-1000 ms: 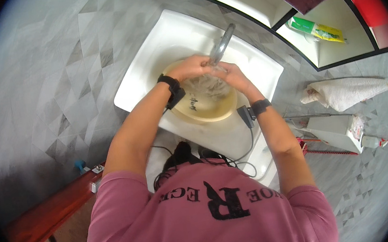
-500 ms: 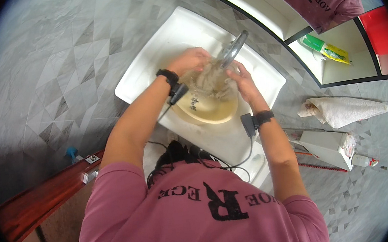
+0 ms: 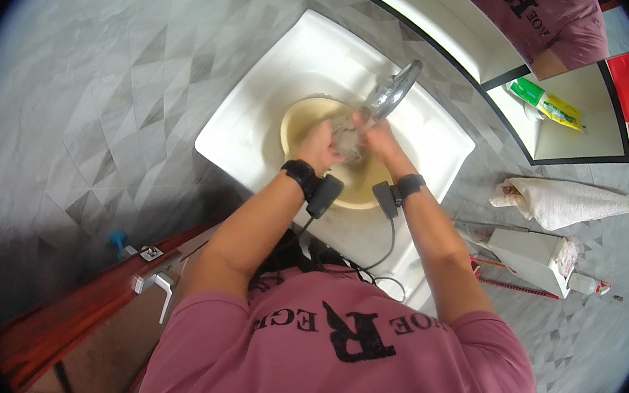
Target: The person washes a small cloth in a yellow basin placed in a bathroom sink. They repeatedly wet, scrub, and rinse the cloth under running water, then wring it out and place it in the sink.
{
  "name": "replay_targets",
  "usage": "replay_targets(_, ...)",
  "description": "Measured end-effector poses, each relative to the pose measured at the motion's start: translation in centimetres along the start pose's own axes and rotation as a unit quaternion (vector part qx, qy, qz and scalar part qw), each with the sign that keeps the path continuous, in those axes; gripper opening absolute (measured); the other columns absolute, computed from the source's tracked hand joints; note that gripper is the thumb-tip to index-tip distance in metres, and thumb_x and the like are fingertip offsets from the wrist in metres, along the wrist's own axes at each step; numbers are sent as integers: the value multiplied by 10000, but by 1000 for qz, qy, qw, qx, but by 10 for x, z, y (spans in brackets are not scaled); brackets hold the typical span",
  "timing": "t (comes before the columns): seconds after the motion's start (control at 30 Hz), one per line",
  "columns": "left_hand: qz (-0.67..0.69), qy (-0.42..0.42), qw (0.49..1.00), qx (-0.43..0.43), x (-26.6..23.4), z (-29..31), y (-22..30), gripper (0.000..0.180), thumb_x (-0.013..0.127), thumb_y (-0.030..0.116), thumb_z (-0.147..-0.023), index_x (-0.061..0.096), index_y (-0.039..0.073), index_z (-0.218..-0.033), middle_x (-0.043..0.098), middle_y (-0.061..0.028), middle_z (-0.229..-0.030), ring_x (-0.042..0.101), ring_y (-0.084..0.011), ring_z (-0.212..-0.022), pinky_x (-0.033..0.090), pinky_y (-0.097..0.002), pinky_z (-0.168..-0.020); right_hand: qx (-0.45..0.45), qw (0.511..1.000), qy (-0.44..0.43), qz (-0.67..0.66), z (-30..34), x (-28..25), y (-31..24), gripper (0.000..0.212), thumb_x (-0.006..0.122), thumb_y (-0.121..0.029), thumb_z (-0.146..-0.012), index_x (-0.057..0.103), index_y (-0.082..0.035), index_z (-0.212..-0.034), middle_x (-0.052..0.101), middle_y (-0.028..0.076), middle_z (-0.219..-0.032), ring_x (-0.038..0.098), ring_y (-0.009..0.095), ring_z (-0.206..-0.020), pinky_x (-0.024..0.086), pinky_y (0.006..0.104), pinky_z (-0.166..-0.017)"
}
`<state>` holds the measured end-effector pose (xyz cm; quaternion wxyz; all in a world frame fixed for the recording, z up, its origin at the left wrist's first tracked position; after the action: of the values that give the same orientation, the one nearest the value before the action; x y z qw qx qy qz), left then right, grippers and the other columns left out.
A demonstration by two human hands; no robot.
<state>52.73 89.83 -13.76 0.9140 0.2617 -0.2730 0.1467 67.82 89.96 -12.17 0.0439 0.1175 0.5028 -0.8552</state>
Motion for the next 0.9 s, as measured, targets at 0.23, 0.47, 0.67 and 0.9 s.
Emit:
replay_targets(0.23, 96, -4, 995, -13, -14, -51, -25, 376, 436, 367, -989, 542, 53, -1166, 585, -90, -1189, 549, -272, -1093, 408, -467, -977, 76, 930, -156, -325, 28, 18, -25, 312, 590, -184, -908, 550, -104, -1207, 585, 63, -1069, 599, 176, -880, 538, 350, -665)
replay_targets(0.47, -84, 53, 967, 236, -3, -72, -39, 303, 462, 332, -989, 571, 53, -1032, 628, -64, -942, 613, -205, -848, 506, -321, -752, -85, 988, 96, 90, 16, 27, -4, 559, 548, -456, -937, 646, 84, -829, 630, 186, -670, 635, 292, -649, 484, 407, -642)
replay_targets(0.67, -64, 127, 982, 126, 11, -62, -52, 404, 500, 374, -979, 540, 7, -1142, 595, -118, -1044, 595, -232, -934, 500, -351, -796, -136, 959, 170, 180, -19, 6, 26, 497, 544, -389, -937, 650, 88, -845, 593, 330, -737, 642, 438, -739, 481, 462, -633)
replay_targets(0.9, -95, -86, 952, 279, -45, -98, -39, 312, 531, 336, -969, 560, 52, -1092, 604, -106, -965, 600, -224, -868, 519, -373, -768, -187, 979, 66, -52, 26, 47, -13, 384, 580, -358, -931, 653, 17, -900, 635, 107, -706, 569, 167, -682, 474, 318, -679)
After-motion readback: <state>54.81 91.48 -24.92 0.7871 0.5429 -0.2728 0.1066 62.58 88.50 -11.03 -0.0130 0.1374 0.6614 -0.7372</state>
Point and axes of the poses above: each hand's wrist, its own z-axis away from the middle knuckle, its own x-axis out of the palm, y = z × x, the point moved 2 cm from there along -z, towards the middle knuckle
